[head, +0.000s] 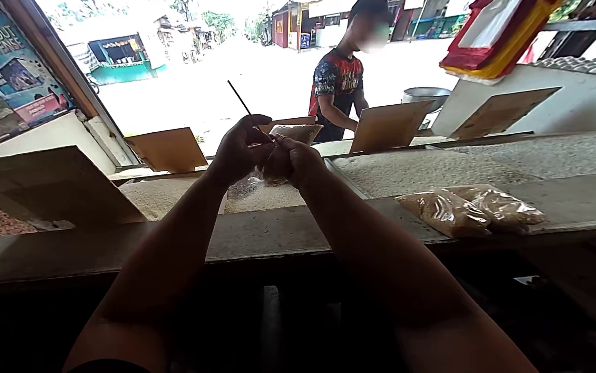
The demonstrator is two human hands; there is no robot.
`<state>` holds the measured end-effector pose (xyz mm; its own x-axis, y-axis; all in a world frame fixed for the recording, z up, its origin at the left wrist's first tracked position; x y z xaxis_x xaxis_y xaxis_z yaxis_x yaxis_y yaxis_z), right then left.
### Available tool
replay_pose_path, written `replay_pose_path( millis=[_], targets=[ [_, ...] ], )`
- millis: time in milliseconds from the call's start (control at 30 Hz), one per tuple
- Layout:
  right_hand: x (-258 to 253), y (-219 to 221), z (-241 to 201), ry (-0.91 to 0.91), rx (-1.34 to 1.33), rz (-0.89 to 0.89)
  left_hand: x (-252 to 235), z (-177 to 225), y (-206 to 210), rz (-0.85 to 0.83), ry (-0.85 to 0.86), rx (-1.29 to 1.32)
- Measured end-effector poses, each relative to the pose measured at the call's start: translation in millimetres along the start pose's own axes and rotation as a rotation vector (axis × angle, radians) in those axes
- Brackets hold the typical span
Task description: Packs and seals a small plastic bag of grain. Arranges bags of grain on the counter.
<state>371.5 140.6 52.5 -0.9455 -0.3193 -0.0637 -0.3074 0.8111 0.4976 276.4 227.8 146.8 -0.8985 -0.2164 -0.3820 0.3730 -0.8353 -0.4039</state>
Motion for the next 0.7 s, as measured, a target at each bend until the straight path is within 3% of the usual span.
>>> replay_pose_path(
  millis=[700],
  targets=[
    [-3.2,-12.2,-8.4,-0.036,0.101,0.077,1.6,-0.6,12.4,0.01,0.063,-0.213]
  ],
)
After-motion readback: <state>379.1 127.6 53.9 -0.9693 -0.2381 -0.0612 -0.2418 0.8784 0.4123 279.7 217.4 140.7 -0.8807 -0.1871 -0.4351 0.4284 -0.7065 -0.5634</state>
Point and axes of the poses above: each hand's wrist, its own x-axis away from the middle knuckle, its own y-axis out of the palm, z = x × y, the point moved 10 cm from there along -x, towards the middle knuckle, and after that the axes turned 14 degrees about -y, right-handed, at the moved point
